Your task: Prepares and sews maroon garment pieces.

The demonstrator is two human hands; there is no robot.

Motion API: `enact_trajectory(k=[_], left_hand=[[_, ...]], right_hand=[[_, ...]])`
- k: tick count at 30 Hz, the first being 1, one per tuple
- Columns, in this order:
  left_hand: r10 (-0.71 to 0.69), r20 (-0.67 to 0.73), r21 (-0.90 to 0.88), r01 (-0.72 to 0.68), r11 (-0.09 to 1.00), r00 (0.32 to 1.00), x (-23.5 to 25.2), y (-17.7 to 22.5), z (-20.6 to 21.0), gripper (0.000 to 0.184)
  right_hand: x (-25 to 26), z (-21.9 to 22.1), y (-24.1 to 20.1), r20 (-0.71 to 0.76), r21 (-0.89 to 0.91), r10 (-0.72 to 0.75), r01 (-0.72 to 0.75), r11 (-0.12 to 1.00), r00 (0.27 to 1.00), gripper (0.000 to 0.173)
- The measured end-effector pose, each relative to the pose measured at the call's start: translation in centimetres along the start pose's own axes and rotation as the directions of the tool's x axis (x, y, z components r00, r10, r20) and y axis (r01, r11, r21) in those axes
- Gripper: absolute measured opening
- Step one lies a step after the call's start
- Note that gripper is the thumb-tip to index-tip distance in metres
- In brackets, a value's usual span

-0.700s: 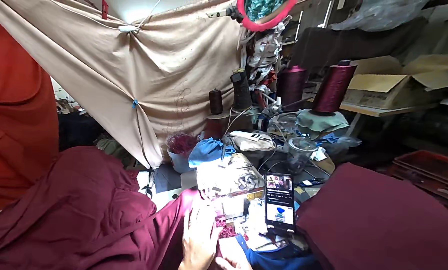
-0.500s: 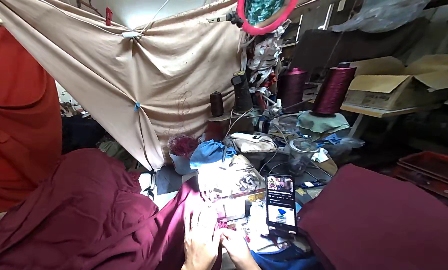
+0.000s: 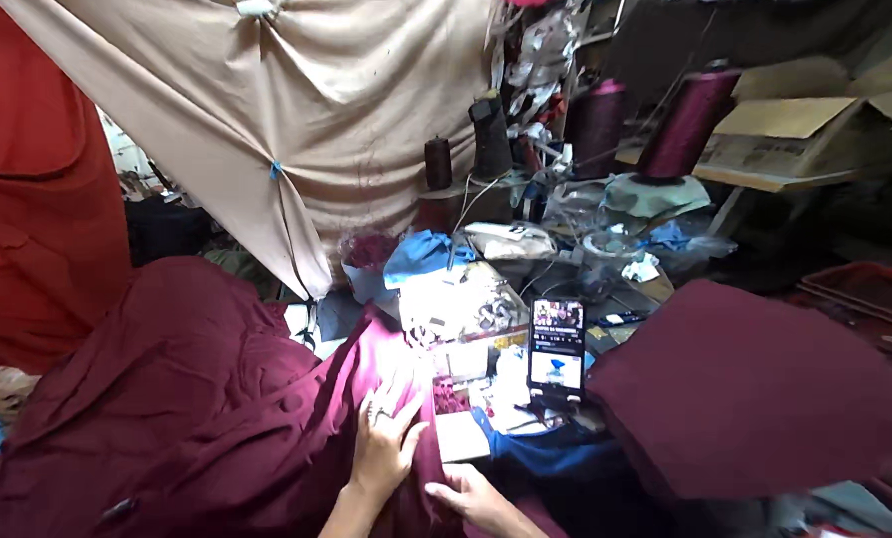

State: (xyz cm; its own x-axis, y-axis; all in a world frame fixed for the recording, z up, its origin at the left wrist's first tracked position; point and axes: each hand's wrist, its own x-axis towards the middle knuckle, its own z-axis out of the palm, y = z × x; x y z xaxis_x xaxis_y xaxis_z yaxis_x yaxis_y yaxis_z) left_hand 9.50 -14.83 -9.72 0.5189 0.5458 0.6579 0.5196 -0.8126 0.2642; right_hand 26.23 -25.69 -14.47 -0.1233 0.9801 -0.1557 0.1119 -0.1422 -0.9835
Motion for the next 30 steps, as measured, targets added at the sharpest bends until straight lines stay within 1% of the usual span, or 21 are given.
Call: enact_trajectory(k=[1, 3, 5, 7, 8, 10, 11, 12, 14, 17, 19, 20, 21, 23, 24, 25, 26, 27, 28, 29, 30], left_hand=[[-0.016, -0.022, -0.079, 0.014, 0.997, 1.0, -2.3, -0.2, -0.6, 0.032], [-0.1, -0.055, -0.205, 0.087, 0.975, 0.993, -7.7, -0.6, -1.7, 0.025], [-0.26, -0.036, -0.257, 0.243, 0.936, 0.965, -13.2, -0.8, -2.7, 0.022], [-0.453, 0.028, -0.259, 0.444, 0.858, 0.891, -17.6, -1.0, -3.9, 0.021], [-0.522, 0.032, -0.243, 0.513, 0.823, 0.853, -19.5, -1.4, -4.2, 0.021], [-0.588, 0.003, -0.201, 0.577, 0.792, 0.809, -22.0, -1.9, -4.3, 0.022], [-0.586, -0.008, -0.176, 0.576, 0.799, 0.81, -22.4, -1.7, -4.4, 0.021], [-0.558, -0.004, -0.151, 0.551, 0.821, 0.83, -22.0, -1.3, -4.6, 0.02], [-0.441, 0.068, -0.133, 0.446, 0.885, 0.895, -19.7, 0.5, -5.1, 0.02], [-0.119, 0.137, -0.201, 0.145, 0.969, 0.983, -14.8, 4.3, -3.9, 0.022], [0.12, 0.153, -0.304, -0.069, 0.95, 0.981, -12.0, 6.1, -1.9, 0.024], [0.213, 0.158, -0.333, -0.151, 0.931, 0.964, -10.9, 6.7, -0.8, 0.024], [0.266, 0.165, -0.335, -0.2, 0.921, 0.95, -10.0, 7.0, 0.2, 0.024], [0.266, 0.209, -0.195, -0.226, 0.954, 0.941, -8.6, 7.1, 1.7, 0.021], [0.215, 0.266, -0.074, -0.203, 0.976, 0.94, -8.1, 7.0, 2.0, 0.02], [0.124, 0.373, 0.053, -0.154, 0.987, 0.919, -7.7, 7.1, 1.7, 0.022], [-0.021, 0.549, 0.162, -0.082, 0.983, 0.836, -6.9, 7.5, 0.9, 0.028], [-0.194, 0.753, 0.259, -0.013, 0.966, 0.629, -5.6, 8.1, -0.2, 0.037], [-0.301, 0.866, 0.331, -0.007, 0.944, 0.399, -4.3, 8.5, -0.9, 0.043], [-0.329, 0.909, 0.349, -0.036, 0.936, 0.256, -3.7, 8.8, -1.3, 0.045], [-0.301, 0.933, 0.318, -0.058, 0.946, 0.195, -3.7, 9.1, -1.7, 0.044]], right_hand=[[-1.4, -0.2, 1.4, 0.034, -0.039, 0.007, -0.006, 0.999, 0.999, 0.027], [-3.7, -1.4, 3.6, 0.005, -0.156, 0.0, 0.001, 0.988, 1.0, 0.03], [-5.3, -2.8, 4.4, -0.064, -0.262, 0.004, -0.021, 0.965, 0.998, 0.033], [-6.1, -3.7, 3.8, -0.107, -0.327, 0.037, -0.07, 0.943, 0.994, 0.033], [-6.3, -3.8, 3.5, -0.11, -0.338, 0.047, -0.082, 0.938, 0.993, 0.032], [-6.5, -3.5, 3.3, -0.114, -0.328, 0.05, -0.086, 0.941, 0.992, 0.029], [-6.4, -3.2, 3.3, -0.119, -0.31, 0.047, -0.082, 0.947, 0.992, 0.027], [-6.3, -2.9, 3.5, -0.125, -0.291, 0.04, -0.075, 0.954, 0.991, 0.026], [-6.0, -2.2, 4.2, -0.146, -0.249, 0.008, -0.045, 0.968, 0.989, 0.025], [-6.1, -1.4, 4.1, -0.125, -0.21, -0.013, -0.014, 0.978, 0.992, 0.024], [-6.4, -1.2, 3.3, -0.109, -0.191, -0.021, 0.0, 0.982, 0.994, 0.022], [-6.6, -1.2, 2.9, -0.111, -0.18, -0.024, 0.003, 0.984, 0.994, 0.021], [-6.8, -1.2, 2.5, -0.119, -0.167, -0.017, -0.003, 0.986, 0.993, 0.019], [-7.2, -1.3, 2.3, -0.148, -0.142, 0.013, -0.034, 0.989, 0.989, 0.017], [-7.3, -1.4, 2.3, -0.158, -0.125, 0.025, -0.045, 0.991, 0.987, 0.017], [-7.4, -1.5, 2.3, -0.166, -0.112, 0.028, -0.047, 0.993, 0.986, 0.017], [-7.5, -1.5, 2.3, -0.169, -0.1, 0.028, -0.046, 0.994, 0.985, 0.018], [-7.4, -1.6, 2.4, -0.167, -0.095, 0.032, -0.048, 0.994, 0.985, 0.018], [-7.4, -1.5, 2.4, -0.163, -0.094, 0.035, -0.051, 0.994, 0.986, 0.019], [-7.3, -1.5, 2.5, -0.159, -0.096, 0.038, -0.054, 0.994, 0.987, 0.019], [-7.2, -1.5, 2.5, -0.159, -0.093, 0.043, -0.058, 0.994, 0.986, 0.02]])
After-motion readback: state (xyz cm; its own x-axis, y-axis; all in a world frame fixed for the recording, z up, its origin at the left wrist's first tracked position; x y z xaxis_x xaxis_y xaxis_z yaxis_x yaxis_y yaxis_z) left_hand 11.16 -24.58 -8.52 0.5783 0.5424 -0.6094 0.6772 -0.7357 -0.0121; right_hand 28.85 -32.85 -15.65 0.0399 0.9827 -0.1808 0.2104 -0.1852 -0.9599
